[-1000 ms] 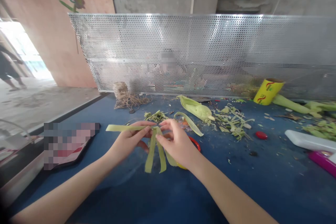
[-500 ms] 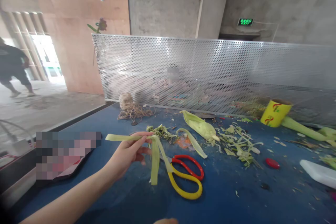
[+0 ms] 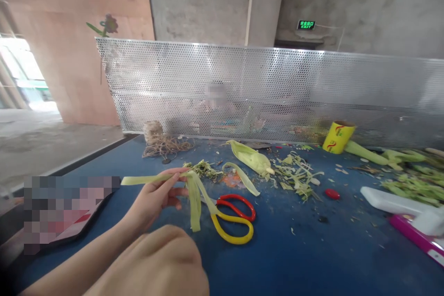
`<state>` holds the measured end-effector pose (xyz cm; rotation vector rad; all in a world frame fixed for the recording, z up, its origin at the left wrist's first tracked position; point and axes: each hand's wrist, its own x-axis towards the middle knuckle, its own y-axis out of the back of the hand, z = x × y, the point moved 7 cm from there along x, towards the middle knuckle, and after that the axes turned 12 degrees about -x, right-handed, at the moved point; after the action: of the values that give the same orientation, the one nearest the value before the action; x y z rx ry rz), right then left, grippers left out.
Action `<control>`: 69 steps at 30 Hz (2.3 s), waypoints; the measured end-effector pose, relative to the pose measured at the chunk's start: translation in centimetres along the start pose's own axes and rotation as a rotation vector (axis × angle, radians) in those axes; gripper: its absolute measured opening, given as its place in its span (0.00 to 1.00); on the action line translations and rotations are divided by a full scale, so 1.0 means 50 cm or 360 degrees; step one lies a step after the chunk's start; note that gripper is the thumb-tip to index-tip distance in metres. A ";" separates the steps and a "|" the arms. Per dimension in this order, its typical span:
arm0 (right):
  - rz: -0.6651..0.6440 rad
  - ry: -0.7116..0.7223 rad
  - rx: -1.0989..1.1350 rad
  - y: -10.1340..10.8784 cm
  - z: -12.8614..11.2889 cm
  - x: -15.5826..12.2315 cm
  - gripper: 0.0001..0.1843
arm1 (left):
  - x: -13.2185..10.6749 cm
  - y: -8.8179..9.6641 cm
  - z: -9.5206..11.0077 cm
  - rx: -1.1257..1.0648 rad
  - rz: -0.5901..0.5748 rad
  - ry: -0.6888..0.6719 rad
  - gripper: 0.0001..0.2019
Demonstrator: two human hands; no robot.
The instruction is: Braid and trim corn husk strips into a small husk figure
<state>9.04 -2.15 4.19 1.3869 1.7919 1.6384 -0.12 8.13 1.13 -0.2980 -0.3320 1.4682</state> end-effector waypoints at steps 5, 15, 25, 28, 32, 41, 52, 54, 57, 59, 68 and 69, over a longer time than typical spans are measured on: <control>-0.0323 -0.0535 -0.0531 0.001 0.074 0.077 0.11 | 0.000 0.005 0.015 0.0015 -0.0012 -0.0114 0.15; -0.0559 -0.0470 -0.0125 -0.022 0.151 0.066 0.20 | -0.005 -0.006 0.018 0.0229 -0.0077 -0.0200 0.14; -0.0814 -0.0367 0.0768 0.001 0.118 0.073 0.22 | -0.014 -0.022 -0.011 -0.0267 -0.0124 0.0264 0.18; -0.0957 -0.0426 0.1053 -0.004 0.107 0.077 0.24 | -0.015 -0.013 -0.010 -0.0333 -0.0030 0.0296 0.16; -0.0992 -0.0613 0.1476 0.006 0.120 0.089 0.25 | -0.013 0.001 -0.011 -0.0204 0.0037 0.0221 0.17; -0.0924 -0.0354 0.0514 0.008 0.151 0.088 0.14 | -0.014 -0.024 -0.013 -0.0320 -0.0209 0.0159 0.23; -0.0090 -0.0074 0.0435 0.017 0.158 0.107 0.34 | -0.017 -0.030 -0.009 -0.0040 -0.0382 0.0037 0.20; -0.0049 -0.0069 0.0451 0.018 0.149 0.110 0.34 | -0.019 -0.037 -0.009 -0.0035 -0.0475 0.0038 0.19; -0.0042 -0.0141 0.0494 0.013 0.151 0.110 0.32 | -0.026 -0.043 -0.001 0.0115 -0.0513 -0.0008 0.18; -0.0040 -0.0131 0.0513 0.014 0.153 0.109 0.26 | -0.032 -0.049 0.007 0.0226 -0.0555 -0.0060 0.15; -0.0272 -0.0037 0.0949 0.001 0.158 0.096 0.23 | -0.035 -0.060 0.003 0.0237 -0.0747 -0.0139 0.16; -0.0270 -0.0033 0.0969 0.000 0.157 0.095 0.23 | -0.034 -0.059 0.004 0.0244 -0.0742 -0.0142 0.17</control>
<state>12.97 6.13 3.66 1.4098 2.4404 1.0223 2.40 6.18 2.39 -0.0253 -0.3328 1.0406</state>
